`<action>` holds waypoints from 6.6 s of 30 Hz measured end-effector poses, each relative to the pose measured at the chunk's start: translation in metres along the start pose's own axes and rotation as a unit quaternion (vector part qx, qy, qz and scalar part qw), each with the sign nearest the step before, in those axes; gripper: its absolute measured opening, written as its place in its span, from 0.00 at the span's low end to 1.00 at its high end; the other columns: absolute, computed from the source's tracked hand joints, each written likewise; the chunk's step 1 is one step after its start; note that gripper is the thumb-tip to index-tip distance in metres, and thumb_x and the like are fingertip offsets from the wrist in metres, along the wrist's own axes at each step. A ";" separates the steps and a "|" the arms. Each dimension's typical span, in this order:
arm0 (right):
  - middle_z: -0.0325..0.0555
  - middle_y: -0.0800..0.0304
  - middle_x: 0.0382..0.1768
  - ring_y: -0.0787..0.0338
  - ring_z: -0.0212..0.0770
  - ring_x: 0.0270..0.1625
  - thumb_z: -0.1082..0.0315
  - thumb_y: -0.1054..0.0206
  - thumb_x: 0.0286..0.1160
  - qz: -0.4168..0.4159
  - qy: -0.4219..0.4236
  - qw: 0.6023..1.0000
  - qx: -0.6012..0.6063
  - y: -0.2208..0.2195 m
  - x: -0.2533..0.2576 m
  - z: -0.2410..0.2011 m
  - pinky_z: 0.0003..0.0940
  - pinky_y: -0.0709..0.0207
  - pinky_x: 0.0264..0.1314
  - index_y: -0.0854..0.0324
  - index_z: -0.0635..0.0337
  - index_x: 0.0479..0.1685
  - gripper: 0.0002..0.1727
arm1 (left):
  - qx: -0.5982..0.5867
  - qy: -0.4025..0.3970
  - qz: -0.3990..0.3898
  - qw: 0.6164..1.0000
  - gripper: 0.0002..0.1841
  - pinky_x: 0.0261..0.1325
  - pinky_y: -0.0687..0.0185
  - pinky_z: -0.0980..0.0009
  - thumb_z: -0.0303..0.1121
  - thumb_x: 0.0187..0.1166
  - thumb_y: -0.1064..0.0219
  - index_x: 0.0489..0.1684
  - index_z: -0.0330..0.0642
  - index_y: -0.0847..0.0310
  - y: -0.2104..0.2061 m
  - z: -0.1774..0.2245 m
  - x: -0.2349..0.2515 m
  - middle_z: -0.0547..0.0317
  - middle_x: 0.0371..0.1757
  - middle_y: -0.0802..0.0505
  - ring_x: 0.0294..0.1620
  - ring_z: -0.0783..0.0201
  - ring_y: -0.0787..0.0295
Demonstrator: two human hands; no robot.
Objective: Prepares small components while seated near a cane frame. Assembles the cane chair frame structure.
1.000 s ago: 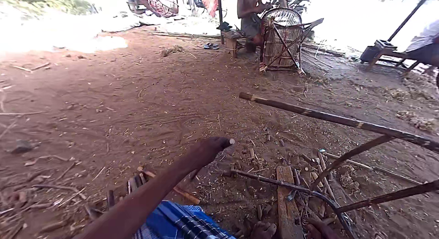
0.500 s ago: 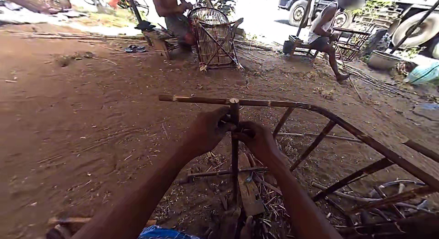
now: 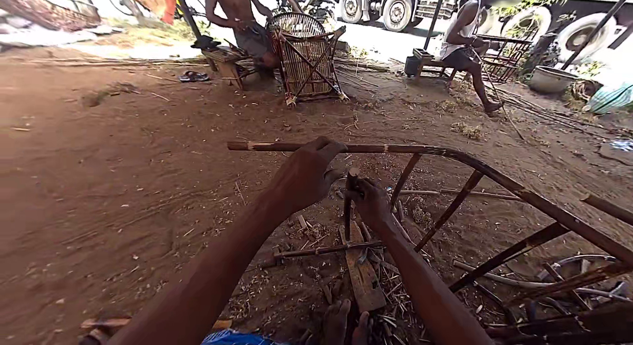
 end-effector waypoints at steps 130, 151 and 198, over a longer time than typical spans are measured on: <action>0.52 0.06 0.51 0.07 0.51 0.56 0.55 0.36 0.86 -0.100 -0.103 0.989 0.035 -0.035 -0.019 0.047 0.58 0.18 0.65 0.11 0.56 0.59 0.17 | 0.088 0.128 -0.027 0.987 0.15 0.45 0.19 0.34 0.50 0.81 0.30 0.50 0.51 0.08 -0.034 -0.007 -0.009 0.49 0.40 0.05 0.44 0.43 0.07; 0.44 0.07 0.42 0.08 0.37 0.37 0.62 0.39 0.89 -0.163 -0.237 0.953 0.100 -0.001 -0.176 0.113 0.37 0.12 0.47 0.12 0.52 0.61 0.13 | 0.091 0.119 -0.024 0.988 0.14 0.44 0.19 0.38 0.49 0.83 0.32 0.50 0.50 0.09 -0.034 -0.006 -0.018 0.51 0.43 0.05 0.43 0.45 0.07; 0.43 0.18 0.19 0.16 0.43 0.25 0.56 0.34 0.82 -0.434 -0.017 0.900 -0.041 0.063 -0.236 -0.021 0.48 0.22 0.28 0.14 0.57 0.25 0.18 | -0.052 0.167 0.125 0.977 0.21 0.48 0.29 0.26 0.53 0.88 0.44 0.62 0.51 0.16 -0.033 0.008 -0.051 0.39 0.46 0.07 0.45 0.36 0.11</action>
Point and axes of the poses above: each hand's wrist, its own x-axis towards the middle knuckle, its own y-axis out of the back of the hand, z = x × y, the point moved 8 cm from there along x, towards the middle knuckle
